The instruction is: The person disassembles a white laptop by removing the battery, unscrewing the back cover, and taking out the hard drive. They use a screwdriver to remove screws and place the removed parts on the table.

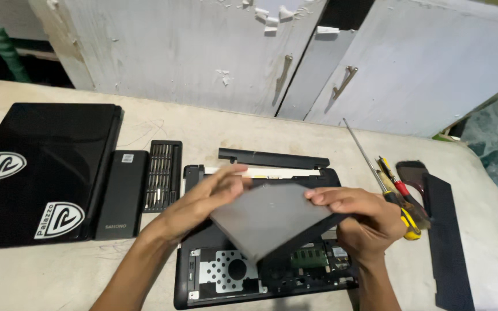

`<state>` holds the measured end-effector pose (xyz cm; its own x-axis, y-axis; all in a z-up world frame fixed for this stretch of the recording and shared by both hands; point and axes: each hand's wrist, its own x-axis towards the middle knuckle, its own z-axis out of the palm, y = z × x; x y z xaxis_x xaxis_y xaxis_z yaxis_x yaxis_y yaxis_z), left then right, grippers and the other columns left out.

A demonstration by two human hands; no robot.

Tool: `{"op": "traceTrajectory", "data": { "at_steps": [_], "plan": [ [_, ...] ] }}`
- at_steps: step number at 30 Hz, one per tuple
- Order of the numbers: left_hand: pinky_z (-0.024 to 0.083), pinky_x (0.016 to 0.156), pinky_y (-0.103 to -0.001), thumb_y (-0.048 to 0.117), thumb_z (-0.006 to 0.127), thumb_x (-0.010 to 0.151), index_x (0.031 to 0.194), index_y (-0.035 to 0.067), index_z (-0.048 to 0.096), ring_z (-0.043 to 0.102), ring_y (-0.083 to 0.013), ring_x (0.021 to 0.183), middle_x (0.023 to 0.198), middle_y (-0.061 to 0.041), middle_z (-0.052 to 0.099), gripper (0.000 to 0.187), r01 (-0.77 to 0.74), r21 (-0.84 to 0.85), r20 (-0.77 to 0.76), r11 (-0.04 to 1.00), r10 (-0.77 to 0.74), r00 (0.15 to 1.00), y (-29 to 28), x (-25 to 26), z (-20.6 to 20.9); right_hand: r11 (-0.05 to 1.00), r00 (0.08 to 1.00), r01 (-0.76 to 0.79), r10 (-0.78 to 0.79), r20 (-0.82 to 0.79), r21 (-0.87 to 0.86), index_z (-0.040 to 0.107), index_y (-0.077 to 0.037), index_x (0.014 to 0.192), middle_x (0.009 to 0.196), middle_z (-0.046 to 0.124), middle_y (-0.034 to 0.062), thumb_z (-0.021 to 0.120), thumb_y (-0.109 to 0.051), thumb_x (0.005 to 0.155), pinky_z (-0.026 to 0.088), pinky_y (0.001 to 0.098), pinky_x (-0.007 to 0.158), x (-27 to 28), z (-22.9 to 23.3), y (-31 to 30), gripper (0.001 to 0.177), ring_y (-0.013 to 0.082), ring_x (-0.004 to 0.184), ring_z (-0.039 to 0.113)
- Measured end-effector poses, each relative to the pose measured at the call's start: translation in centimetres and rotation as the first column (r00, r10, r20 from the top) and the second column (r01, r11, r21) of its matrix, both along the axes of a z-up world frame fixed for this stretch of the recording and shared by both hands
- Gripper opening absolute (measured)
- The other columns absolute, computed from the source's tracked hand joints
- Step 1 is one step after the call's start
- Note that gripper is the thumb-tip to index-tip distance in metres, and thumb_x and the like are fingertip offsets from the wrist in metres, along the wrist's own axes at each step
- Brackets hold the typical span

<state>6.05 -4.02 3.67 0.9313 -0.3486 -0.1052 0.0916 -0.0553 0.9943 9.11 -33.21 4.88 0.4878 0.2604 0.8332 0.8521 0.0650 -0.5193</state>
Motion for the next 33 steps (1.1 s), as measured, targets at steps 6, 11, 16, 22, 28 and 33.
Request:
{"op": "traceTrajectory", "data": {
  "at_steps": [6,11,16,22,28,33],
  "plan": [
    [0.071,0.079,-0.035,0.025,0.087,0.078,0.159,-0.011,0.044,0.073,-0.0352,0.113,0.125,-0.021,0.065,0.098,-0.091,-0.448,-0.187,0.890,0.006,0.982,0.0,0.4,-1.5,0.978,0.954,0.185,-0.155,0.258,-0.096,0.072,0.003,0.099,0.112,0.077,0.0284,0.069,0.022,0.093,0.077,0.0466,0.096,1.7,-0.5,0.6,0.020,0.0387,0.104,0.084],
    [0.018,0.133,-0.055,0.049,0.077,0.087,0.172,0.005,0.023,0.028,-0.0336,0.168,0.182,-0.018,0.030,0.110,-0.311,-0.029,0.177,0.950,0.311,0.934,-1.3,-0.3,-2.4,0.999,0.652,-0.034,-0.003,-0.758,-0.033,0.049,0.011,0.160,0.116,0.081,0.0189,0.069,-0.010,0.095,0.067,0.0362,0.070,1.1,-1.6,-0.8,0.071,0.0217,0.088,0.074],
    [0.046,0.115,-0.044,0.039,0.078,0.089,0.159,0.006,0.044,0.058,-0.0271,0.142,0.156,-0.012,0.058,0.085,-0.307,-0.067,0.203,0.949,0.314,0.927,-2.2,-0.8,-1.3,0.989,0.687,0.042,-0.131,-0.715,-0.141,0.077,0.007,0.123,0.070,0.043,-0.0055,0.084,-0.009,0.089,0.024,0.0205,0.053,1.0,-1.9,-0.5,0.038,0.0048,0.060,0.032],
    [0.055,0.067,-0.025,0.030,0.073,0.098,0.154,0.002,0.052,0.059,-0.0117,0.076,0.096,0.001,0.064,0.066,-0.185,-0.151,0.371,0.971,0.229,0.900,-2.3,-0.8,-2.4,0.984,0.669,0.095,-0.177,-0.722,-0.153,0.078,0.002,0.116,0.072,0.031,-0.0071,0.082,-0.004,0.092,0.020,0.0210,0.055,1.4,-1.7,-0.5,0.025,0.0056,0.062,0.027],
    [0.033,0.050,-0.022,0.032,0.075,0.102,0.166,-0.002,0.042,0.036,-0.0071,0.056,0.072,0.007,0.046,0.080,0.109,-0.224,0.534,0.969,0.028,0.845,-2.4,-1.3,-2.6,0.998,0.679,0.036,-0.058,-0.731,-0.045,0.071,0.009,0.134,0.103,0.079,0.0120,0.079,-0.012,0.093,0.052,0.0262,0.083,2.8,-3.0,-0.8,0.047,0.0142,0.091,0.066],
    [0.033,0.054,-0.022,0.027,0.074,0.103,0.158,-0.004,0.053,0.041,-0.0061,0.059,0.071,0.008,0.048,0.067,0.079,-0.233,0.552,0.969,0.065,0.831,-2.4,-1.4,-2.0,0.994,0.641,0.106,-0.074,-0.764,-0.007,0.069,0.013,0.136,0.119,0.082,0.0237,0.079,-0.005,0.088,0.061,0.0353,0.096,2.6,-3.1,-0.7,0.053,0.0249,0.104,0.076]
  ]
}}
